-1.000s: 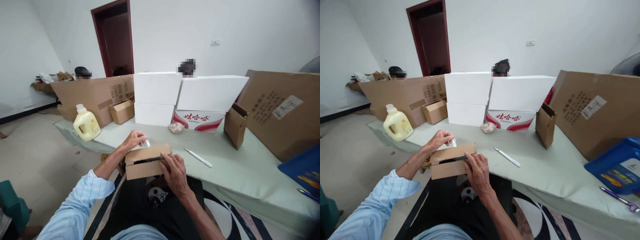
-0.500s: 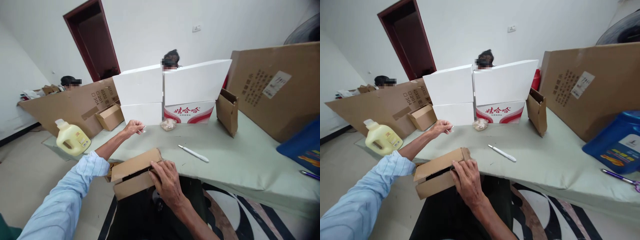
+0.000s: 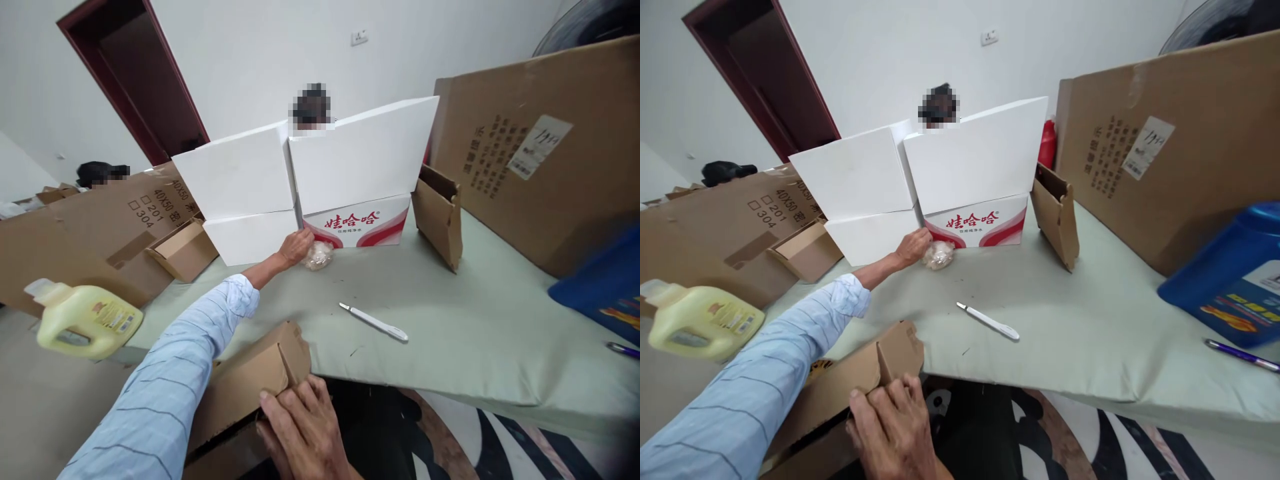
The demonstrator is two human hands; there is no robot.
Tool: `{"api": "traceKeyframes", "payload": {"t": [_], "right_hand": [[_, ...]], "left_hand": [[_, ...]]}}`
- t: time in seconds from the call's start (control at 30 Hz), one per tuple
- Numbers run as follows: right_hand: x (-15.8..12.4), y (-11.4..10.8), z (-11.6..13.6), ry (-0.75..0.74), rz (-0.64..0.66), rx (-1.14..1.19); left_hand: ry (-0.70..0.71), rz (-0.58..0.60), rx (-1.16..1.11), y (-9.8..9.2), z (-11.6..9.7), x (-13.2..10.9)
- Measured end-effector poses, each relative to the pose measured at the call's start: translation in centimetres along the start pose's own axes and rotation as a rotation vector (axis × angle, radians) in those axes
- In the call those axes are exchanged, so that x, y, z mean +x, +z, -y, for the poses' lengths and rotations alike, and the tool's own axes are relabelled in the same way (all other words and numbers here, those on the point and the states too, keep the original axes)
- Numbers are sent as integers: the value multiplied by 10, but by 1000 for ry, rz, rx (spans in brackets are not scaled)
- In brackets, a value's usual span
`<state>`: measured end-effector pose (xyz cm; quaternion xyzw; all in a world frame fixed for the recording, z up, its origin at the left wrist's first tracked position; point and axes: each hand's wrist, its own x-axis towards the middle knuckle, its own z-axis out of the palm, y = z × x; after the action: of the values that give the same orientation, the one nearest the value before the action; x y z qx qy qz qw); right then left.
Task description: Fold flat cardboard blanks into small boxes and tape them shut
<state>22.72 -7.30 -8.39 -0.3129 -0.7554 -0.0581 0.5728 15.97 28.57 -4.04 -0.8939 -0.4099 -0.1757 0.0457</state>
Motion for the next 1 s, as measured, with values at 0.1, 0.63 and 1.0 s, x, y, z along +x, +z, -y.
{"api": "traceKeyframes", "payload": {"t": [0.1,0.63,1.0], "right_hand": [[-3,5,-5,-14,-43,-17],[-2,1,-5,7,-17,-12],[22,-1,-19,93,129,37]], "left_hand": [[76,69,80,32,-4,0],[186,235,91,50,-3,-49],[179,1,-291,-151,-12,-144]]}}
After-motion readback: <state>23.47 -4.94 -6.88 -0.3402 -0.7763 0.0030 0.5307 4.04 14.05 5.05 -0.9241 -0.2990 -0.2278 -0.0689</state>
